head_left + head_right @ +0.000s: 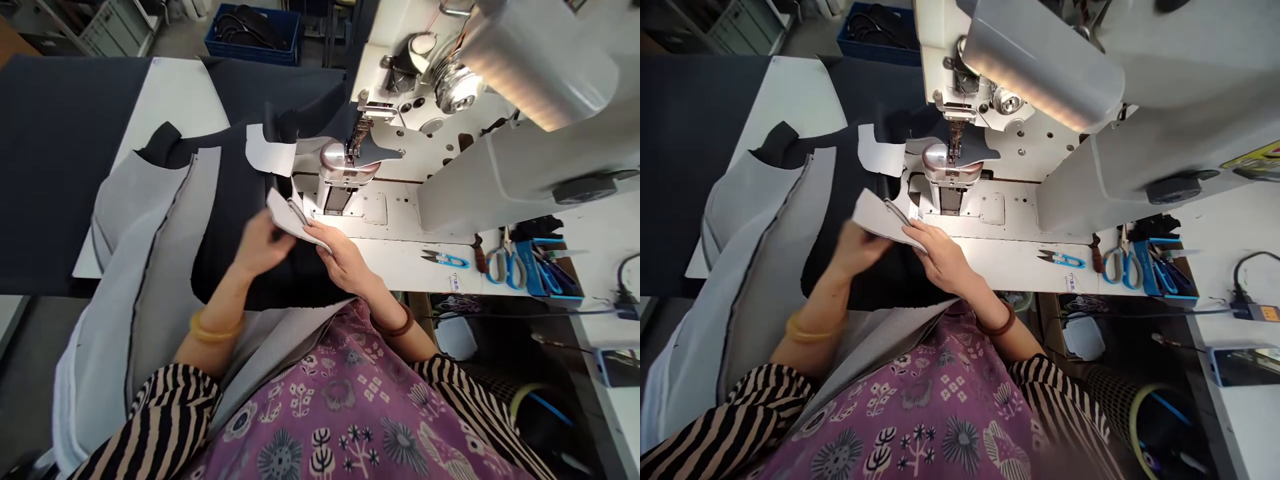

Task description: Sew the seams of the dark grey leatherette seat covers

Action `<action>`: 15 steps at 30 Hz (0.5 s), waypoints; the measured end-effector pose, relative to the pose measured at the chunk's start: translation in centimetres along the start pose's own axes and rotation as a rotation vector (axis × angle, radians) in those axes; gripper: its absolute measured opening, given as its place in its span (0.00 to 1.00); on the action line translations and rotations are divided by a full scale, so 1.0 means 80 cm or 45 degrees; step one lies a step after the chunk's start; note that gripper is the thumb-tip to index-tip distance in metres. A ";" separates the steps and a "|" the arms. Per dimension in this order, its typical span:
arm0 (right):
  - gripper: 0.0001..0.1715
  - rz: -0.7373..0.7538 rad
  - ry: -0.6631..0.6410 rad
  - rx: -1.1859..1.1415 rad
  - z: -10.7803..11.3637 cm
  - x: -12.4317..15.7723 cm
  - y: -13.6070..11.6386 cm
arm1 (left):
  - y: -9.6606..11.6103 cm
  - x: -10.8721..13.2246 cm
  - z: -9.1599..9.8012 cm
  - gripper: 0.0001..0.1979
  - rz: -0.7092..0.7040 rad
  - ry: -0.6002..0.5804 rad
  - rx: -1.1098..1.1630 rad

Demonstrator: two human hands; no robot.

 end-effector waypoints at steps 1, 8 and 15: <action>0.28 0.012 -0.002 -0.065 0.002 0.001 -0.004 | -0.002 -0.007 0.033 0.15 -0.059 0.217 0.004; 0.36 -0.447 0.639 -0.858 0.044 0.026 0.040 | 0.015 -0.067 0.022 0.17 -0.137 0.042 -0.277; 0.38 -0.667 1.133 -0.961 0.089 0.057 0.078 | 0.064 -0.111 -0.007 0.14 -0.316 0.388 -0.445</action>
Point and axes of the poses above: each hand's wrist, its own x-axis away from the middle knuckle, its own z-axis out of the back of the hand, y = z × x, the point moved 8 cm from there along -x, towards the middle knuckle, and after that the axes turned 11 degrees about -x, right-handed, at the moved point
